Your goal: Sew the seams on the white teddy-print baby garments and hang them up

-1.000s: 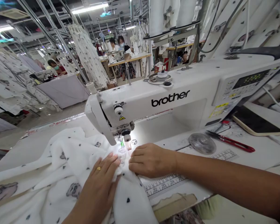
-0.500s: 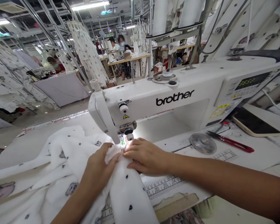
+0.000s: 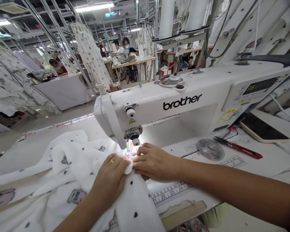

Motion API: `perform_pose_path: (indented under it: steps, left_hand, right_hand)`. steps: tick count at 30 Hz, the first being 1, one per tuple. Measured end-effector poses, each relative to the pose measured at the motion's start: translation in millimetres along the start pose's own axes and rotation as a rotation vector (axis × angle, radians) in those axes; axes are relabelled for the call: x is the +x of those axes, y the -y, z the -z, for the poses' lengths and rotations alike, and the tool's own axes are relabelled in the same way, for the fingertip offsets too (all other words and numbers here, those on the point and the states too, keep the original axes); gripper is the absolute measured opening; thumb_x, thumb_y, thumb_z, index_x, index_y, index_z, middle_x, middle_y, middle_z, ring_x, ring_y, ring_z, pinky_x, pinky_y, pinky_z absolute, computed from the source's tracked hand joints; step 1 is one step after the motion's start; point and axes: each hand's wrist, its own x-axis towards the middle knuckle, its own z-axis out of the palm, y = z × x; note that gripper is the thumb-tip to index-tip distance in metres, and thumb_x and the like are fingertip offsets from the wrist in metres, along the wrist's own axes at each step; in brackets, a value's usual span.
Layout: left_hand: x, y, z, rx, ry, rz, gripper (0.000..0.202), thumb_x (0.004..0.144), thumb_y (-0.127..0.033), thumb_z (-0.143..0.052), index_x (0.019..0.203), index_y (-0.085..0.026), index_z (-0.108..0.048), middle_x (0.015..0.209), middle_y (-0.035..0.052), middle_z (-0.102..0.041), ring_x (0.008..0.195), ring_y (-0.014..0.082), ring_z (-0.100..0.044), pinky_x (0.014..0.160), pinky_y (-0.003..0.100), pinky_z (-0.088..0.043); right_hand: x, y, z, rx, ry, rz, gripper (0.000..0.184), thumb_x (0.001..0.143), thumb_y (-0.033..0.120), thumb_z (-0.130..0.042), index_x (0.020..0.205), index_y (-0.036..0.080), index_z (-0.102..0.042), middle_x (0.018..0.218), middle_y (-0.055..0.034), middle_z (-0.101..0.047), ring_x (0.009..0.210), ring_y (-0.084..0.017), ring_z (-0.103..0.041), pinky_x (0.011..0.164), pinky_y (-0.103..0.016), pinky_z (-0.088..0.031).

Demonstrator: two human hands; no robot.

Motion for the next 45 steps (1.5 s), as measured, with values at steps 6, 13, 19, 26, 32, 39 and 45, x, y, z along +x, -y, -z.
perform_pose_path:
  steps: [6,13,19,26,32,39,45]
  left_hand:
    - [12,9,2.8,-0.037,0.043,-0.010,0.028,0.087,-0.003,-0.038,0.096,-0.020,-0.058,0.089,0.0029,-0.066,0.092,0.0207,-0.059,0.093,0.041,-0.043]
    - [7,15,-1.7,-0.230,-0.069,0.410,0.015,0.094,-0.023,-0.046,0.093,-0.020,-0.061,0.088,0.0018,-0.068,0.081,0.0193,-0.062,0.075,0.032,-0.047]
    - [8,14,0.4,-0.324,-0.060,0.608,0.025,0.094,-0.041,-0.050,0.087,-0.020,-0.063,0.080,0.0006,-0.067,0.074,0.0180,-0.061,0.067,0.030,-0.046]
    - [9,11,3.4,-0.170,-0.004,0.224,0.019,0.092,-0.017,-0.047,0.079,-0.020,-0.060,0.084,0.0031,-0.062,0.082,0.0190,-0.056,0.078,0.035,-0.045]
    - [5,9,4.3,-0.030,0.042,-0.013,0.028,0.088,-0.007,-0.047,0.107,-0.020,-0.063,0.108,0.0068,-0.063,0.099,0.0219,-0.056,0.090,0.040,-0.044]
    - [7,11,3.0,0.008,0.054,-0.028,0.032,0.087,-0.005,-0.045,0.110,-0.020,-0.063,0.104,0.0060,-0.066,0.097,0.0221,-0.059,0.088,0.040,-0.047]
    - [8,11,4.1,-0.004,0.055,0.005,0.026,0.091,-0.011,-0.046,0.108,-0.022,-0.063,0.106,0.0051,-0.067,0.098,0.0225,-0.060,0.090,0.041,-0.047]
  right_hand:
    - [3,-1,3,0.046,0.010,-0.111,0.018,0.100,0.026,-0.051,0.094,0.019,-0.066,0.097,0.0004,-0.071,0.096,-0.017,-0.054,0.092,-0.032,-0.035]
    - [1,-4,2,0.105,-0.028,-0.112,0.017,0.099,0.026,-0.053,0.103,0.019,-0.068,0.107,-0.0004,-0.070,0.100,-0.017,-0.054,0.098,-0.034,-0.034]
    - [0,-5,3,0.098,-0.043,-0.103,0.020,0.100,0.025,-0.052,0.097,0.018,-0.070,0.098,-0.0016,-0.068,0.098,-0.017,-0.053,0.097,-0.033,-0.035]
    - [0,-5,3,0.065,-0.044,-0.079,0.020,0.099,0.025,-0.054,0.094,0.018,-0.071,0.091,-0.0028,-0.066,0.093,-0.017,-0.051,0.092,-0.032,-0.036]
    - [-3,-9,5,0.024,-0.034,0.042,0.018,0.097,0.027,-0.055,0.090,0.019,-0.070,0.080,-0.0009,-0.062,0.088,-0.018,-0.048,0.092,-0.032,-0.035]
    - [-5,-8,10,0.056,0.013,0.032,0.019,0.099,0.028,-0.052,0.100,0.020,-0.069,0.086,-0.0024,-0.061,0.092,-0.018,-0.048,0.092,-0.033,-0.034]
    - [-5,-9,11,0.090,0.033,0.008,0.019,0.098,0.029,-0.054,0.107,0.020,-0.068,0.090,-0.0035,-0.060,0.091,-0.019,-0.048,0.093,-0.034,-0.034]
